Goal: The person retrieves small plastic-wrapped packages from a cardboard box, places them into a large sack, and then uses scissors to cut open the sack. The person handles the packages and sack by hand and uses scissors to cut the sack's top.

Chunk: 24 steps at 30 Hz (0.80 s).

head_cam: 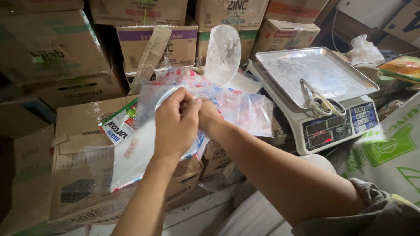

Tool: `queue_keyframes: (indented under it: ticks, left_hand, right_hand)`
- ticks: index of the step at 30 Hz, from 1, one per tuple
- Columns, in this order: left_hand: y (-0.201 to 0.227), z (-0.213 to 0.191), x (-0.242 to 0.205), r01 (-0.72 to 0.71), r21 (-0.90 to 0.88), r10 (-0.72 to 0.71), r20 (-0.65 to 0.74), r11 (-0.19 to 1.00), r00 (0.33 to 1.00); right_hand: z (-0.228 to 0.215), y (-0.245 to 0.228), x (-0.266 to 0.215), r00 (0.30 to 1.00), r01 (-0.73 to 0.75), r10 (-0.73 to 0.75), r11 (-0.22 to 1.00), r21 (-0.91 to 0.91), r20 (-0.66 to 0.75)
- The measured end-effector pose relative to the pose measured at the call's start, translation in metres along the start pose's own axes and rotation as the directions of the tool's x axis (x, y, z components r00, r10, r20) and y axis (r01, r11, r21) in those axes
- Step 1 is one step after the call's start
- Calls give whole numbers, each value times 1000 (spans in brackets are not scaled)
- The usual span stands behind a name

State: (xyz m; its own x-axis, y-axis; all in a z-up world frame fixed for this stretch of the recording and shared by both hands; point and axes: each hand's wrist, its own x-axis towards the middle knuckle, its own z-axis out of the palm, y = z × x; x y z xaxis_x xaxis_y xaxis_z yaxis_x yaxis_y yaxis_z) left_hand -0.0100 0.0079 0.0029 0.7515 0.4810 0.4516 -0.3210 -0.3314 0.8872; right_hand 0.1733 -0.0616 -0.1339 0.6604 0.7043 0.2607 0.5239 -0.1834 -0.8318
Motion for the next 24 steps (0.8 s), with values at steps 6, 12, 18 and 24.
queue_keyframes:
  ticks: [6, 12, 18, 24]
  left_hand:
    - [-18, -14, -19, -185, -67, 181, -56, 981, 982]
    - [-41, -39, -23, -355, 336, 296, 217, 872, 930]
    - [-46, -25, -23, -255, 468, 158, 237, 846, 959]
    - [-51, -14, -19, -242, 552, 120, 247, 798, 961]
  right_hand:
    - [-7, -45, -6, 998, 21, -8, 979, -205, 60]
    - [-23, -130, -31, 952, -291, 303, 935, 201, -33]
    - [-46, -151, -50, 944, -310, 330, 893, 326, -5]
    - [-55, -124, -55, 918, -351, 392, 873, 338, -61]
